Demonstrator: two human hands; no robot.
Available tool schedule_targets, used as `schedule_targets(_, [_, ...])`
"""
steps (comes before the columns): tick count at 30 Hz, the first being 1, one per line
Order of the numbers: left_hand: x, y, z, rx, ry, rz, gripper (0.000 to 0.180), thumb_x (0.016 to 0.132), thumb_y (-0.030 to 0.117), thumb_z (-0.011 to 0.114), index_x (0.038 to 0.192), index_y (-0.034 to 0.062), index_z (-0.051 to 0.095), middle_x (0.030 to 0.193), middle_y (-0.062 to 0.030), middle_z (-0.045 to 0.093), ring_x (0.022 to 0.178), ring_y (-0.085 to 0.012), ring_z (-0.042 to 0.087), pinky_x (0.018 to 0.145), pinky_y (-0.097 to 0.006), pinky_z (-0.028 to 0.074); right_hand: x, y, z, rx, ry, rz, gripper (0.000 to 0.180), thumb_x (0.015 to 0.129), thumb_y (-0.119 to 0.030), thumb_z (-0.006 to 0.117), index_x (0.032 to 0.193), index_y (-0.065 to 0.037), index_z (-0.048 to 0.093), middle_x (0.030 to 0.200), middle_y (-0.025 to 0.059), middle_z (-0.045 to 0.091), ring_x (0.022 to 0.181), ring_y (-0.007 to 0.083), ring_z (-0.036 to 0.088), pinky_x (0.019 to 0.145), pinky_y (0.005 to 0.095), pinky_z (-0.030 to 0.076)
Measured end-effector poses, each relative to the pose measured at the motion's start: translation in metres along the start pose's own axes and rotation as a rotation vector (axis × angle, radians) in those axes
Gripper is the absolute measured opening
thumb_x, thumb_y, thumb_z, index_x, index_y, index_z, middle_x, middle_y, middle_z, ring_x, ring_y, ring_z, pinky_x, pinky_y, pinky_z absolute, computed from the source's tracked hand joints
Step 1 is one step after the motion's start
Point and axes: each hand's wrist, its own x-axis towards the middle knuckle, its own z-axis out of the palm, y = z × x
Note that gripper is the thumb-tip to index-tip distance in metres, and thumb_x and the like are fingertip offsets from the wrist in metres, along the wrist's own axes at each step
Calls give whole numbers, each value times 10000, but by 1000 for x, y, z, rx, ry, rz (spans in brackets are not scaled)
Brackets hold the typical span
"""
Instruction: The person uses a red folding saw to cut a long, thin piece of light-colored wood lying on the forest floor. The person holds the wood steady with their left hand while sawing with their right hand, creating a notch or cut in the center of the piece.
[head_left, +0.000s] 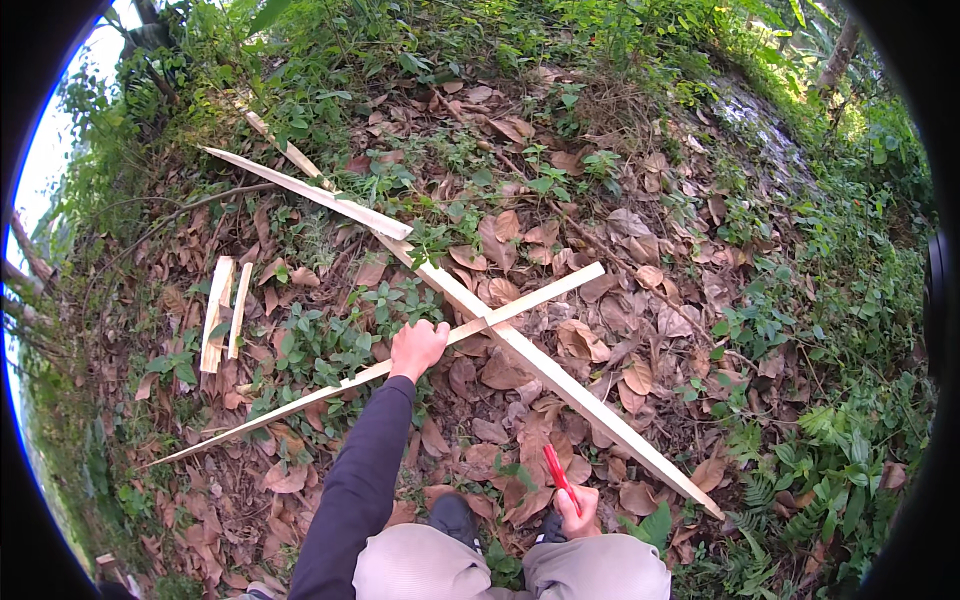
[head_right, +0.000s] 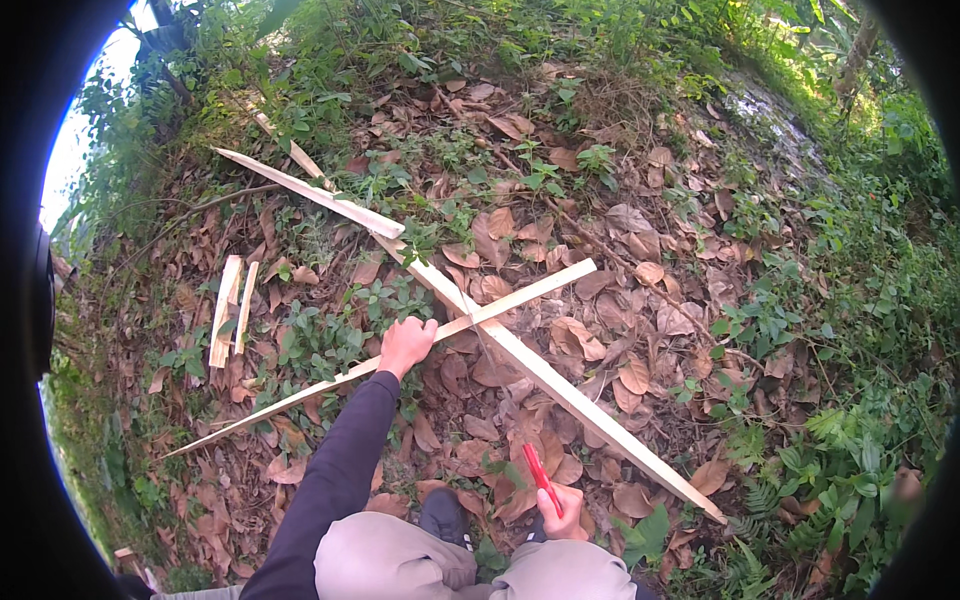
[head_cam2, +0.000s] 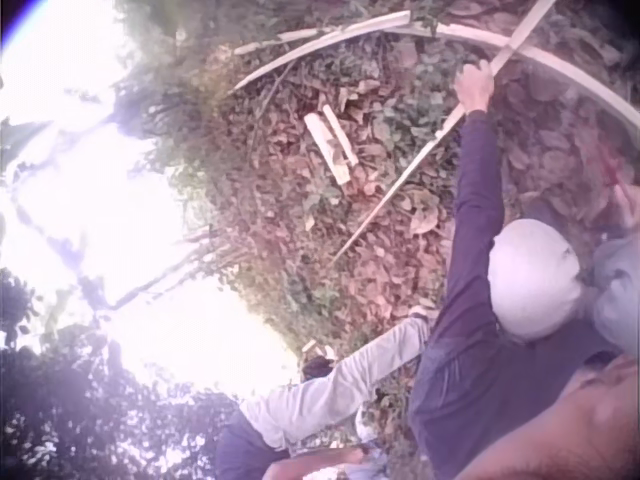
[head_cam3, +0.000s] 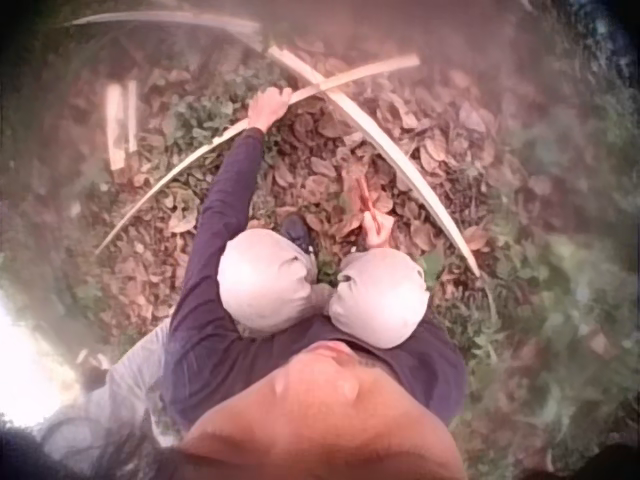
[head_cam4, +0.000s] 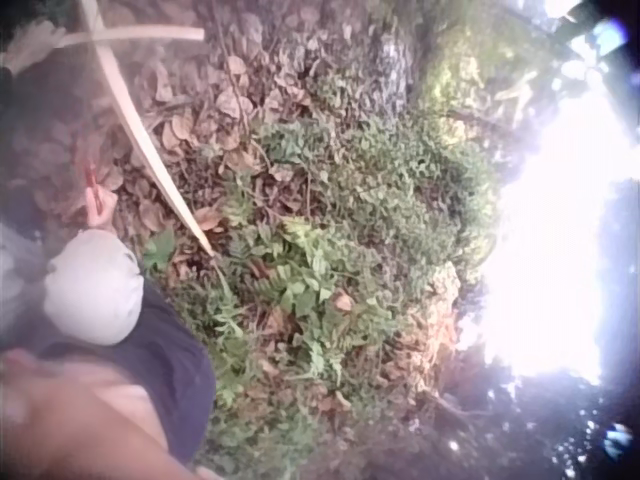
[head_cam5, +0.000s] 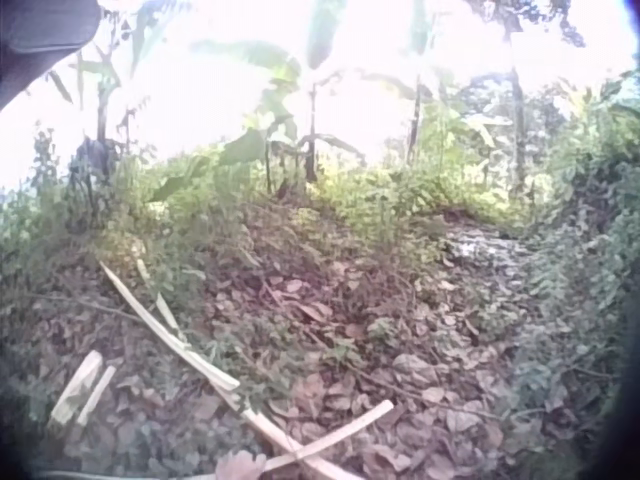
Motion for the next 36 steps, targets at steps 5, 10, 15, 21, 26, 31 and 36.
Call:
schedule_targets(5, [11, -13, 7, -43, -9, 12, 543, 900, 460, 477, 920, -14, 740, 991, -299, 696, 995, -463, 657, 931, -516, 497, 72, -12, 44, -76, 26, -193, 258, 915, -125, 585, 686, -16, 542, 553, 112, 474, 471, 294, 526, 494, 393, 376])
schedule_targets(10, [11, -10, -1, -52, -15, -43, 556, 895, 477, 484, 959, -13, 738, 1024, -298, 694, 1014, -444, 662, 945, -495, 502, 54, -12, 29, -63, 53, -188, 273, 917, -141, 557, 681, -6, 538, 549, 115, 475, 464, 293, 521, 494, 389, 373])
schedule_targets(15, [10, -8, 9, -26, 20, -17, 535, 899, 461, 472, 912, 5, 750, 1007, -295, 697, 1004, -459, 655, 941, -506, 494, 28, -1, 3, -38, 27, -109, 310, 917, -188, 555, 668, -2, 557, 525, 112, 469, 436, 272, 515, 477, 379, 354])
schedule_targets(21, [13, -13, 2, 11, -38, -6, 596, 907, 479, 446, 1040, -34, 717, 1078, -313, 679, 1056, -457, 644, 973, -500, 487, 86, -1, 51, -110, 80, -192, 296, 934, -137, 548, 666, -13, 527, 542, 111, 464, 458, 281, 502, 488, 383, 360])
schedule_targets(26, [5, -7, -7, -59, -36, -40, 571, 897, 479, 465, 1039, -7, 730, 1070, -284, 695, 1042, -433, 660, 965, -488, 499, 22, -6, 19, -81, 43, -246, 295, 909, -174, 539, 672, 1, 547, 523, 90, 461, 435, 230, 500, 477, 372, 352])
schedule_targets(31, [-2, 6, 1, -38, -74, 39, 540, 902, 433, 449, 992, -11, 742, 1043, -294, 694, 1030, -454, 658, 963, -500, 499, 94, -15, 36, -156, 101, -262, 295, 926, -132, 557, 656, -14, 539, 519, 106, 461, 436, 276, 527, 467, 380, 370])
schedule_targets(36, [19, -15, -7, -19, -36, 2, 542, 906, 452, 475, 938, -22, 736, 1012, -289, 698, 1004, -447, 666, 913, -504, 510, 156, -16, 78, -67, 109, -280, 296, 938, -116, 589, 671, 3, 546, 539, 134, 498, 449, 295, 527, 478, 389, 376])
